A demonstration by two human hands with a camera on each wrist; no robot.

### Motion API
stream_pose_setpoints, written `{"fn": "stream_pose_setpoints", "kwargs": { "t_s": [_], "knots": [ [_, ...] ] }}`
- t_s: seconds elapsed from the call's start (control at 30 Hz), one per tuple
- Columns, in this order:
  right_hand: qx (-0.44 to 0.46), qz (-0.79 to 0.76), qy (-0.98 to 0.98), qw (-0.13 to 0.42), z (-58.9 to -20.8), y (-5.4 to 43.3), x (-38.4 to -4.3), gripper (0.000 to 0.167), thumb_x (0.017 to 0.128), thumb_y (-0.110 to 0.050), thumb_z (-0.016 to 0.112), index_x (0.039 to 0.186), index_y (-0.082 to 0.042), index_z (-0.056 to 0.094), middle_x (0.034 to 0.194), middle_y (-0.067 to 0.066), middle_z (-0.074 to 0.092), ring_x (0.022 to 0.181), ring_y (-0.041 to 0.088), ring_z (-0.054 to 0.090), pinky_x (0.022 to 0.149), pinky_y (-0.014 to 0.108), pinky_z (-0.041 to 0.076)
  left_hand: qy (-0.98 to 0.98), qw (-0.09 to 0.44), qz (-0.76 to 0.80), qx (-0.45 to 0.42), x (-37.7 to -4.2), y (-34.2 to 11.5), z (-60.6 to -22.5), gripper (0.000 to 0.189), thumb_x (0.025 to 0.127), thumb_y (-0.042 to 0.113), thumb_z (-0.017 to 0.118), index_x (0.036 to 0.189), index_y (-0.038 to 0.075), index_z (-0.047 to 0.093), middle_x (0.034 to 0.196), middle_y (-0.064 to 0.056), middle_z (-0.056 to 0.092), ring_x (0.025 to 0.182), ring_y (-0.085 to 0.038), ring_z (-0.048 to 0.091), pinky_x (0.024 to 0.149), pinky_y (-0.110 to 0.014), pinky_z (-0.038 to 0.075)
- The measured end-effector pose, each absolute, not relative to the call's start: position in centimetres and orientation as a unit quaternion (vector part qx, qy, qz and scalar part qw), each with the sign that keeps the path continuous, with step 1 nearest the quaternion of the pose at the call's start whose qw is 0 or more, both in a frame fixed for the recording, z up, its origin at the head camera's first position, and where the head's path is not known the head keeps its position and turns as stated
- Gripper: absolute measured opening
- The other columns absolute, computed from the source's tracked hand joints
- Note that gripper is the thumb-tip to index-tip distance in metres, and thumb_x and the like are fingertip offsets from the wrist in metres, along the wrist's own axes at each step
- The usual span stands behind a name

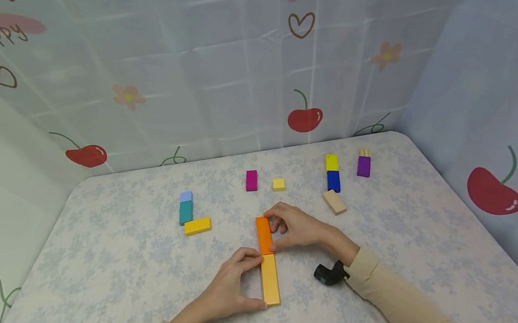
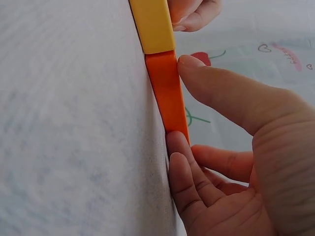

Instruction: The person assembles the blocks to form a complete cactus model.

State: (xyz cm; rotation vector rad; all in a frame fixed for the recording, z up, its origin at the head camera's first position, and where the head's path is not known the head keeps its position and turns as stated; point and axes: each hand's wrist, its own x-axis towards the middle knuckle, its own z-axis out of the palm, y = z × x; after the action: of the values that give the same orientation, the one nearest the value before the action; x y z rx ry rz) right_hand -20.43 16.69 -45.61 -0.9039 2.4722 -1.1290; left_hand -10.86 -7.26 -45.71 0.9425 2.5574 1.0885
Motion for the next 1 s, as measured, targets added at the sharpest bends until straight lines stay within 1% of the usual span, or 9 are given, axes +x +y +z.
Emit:
{"fn": "stream_pose_setpoints", "kwargs": {
  "t_s": [0.27, 0.4, 0.73, 1.0],
  "knots": [
    [-0.304, -0.382, 0.862, 0.134, -45.5, 16.61, -20.36, 0.068, 0.076, -0.03, 0.085, 0.131, -0.005, 0.054, 0.105, 0.005, 0.059, 0.087, 0.014, 0.06, 0.078, 0.024, 0.054, 0.865, 0.102, 0.372, 0.322, -10.86, -7.26, -45.68, 0.08, 0.069, 0.032, 0.09, 0.133, -0.004, 0.057, 0.132, -0.005, 0.052, 0.118, -0.016, 0.054, 0.103, -0.033, 0.047],
    [-0.3, -0.377, 0.867, 0.129, -45.47, 16.61, -20.38, 0.068, 0.075, -0.031, 0.086, 0.129, -0.006, 0.054, 0.104, 0.005, 0.06, 0.086, 0.013, 0.059, 0.077, 0.023, 0.053, 0.865, 0.1, 0.372, 0.322, -10.86, -7.25, -45.66, 0.08, 0.069, 0.032, 0.09, 0.132, -0.004, 0.058, 0.132, -0.005, 0.052, 0.118, -0.016, 0.054, 0.103, -0.033, 0.047],
    [-0.299, -0.374, 0.869, 0.124, -45.47, 16.67, -20.37, 0.067, 0.074, -0.031, 0.086, 0.128, -0.006, 0.055, 0.104, 0.004, 0.061, 0.085, 0.013, 0.06, 0.075, 0.023, 0.053, 0.866, 0.096, 0.37, 0.324, -10.93, -7.26, -45.81, 0.08, 0.069, 0.033, 0.09, 0.132, -0.003, 0.058, 0.132, -0.004, 0.052, 0.118, -0.016, 0.054, 0.103, -0.033, 0.047],
    [-0.291, -0.388, 0.864, 0.135, -45.27, 16.75, -20.28, 0.071, 0.074, -0.033, 0.086, 0.131, -0.006, 0.053, 0.11, 0.007, 0.06, 0.09, 0.014, 0.061, 0.077, 0.024, 0.054, 0.872, 0.102, 0.355, 0.321, -10.87, -7.35, -45.5, 0.081, 0.069, 0.037, 0.089, 0.134, -0.001, 0.057, 0.132, -0.002, 0.05, 0.118, -0.014, 0.053, 0.103, -0.032, 0.047]
  ]
}}
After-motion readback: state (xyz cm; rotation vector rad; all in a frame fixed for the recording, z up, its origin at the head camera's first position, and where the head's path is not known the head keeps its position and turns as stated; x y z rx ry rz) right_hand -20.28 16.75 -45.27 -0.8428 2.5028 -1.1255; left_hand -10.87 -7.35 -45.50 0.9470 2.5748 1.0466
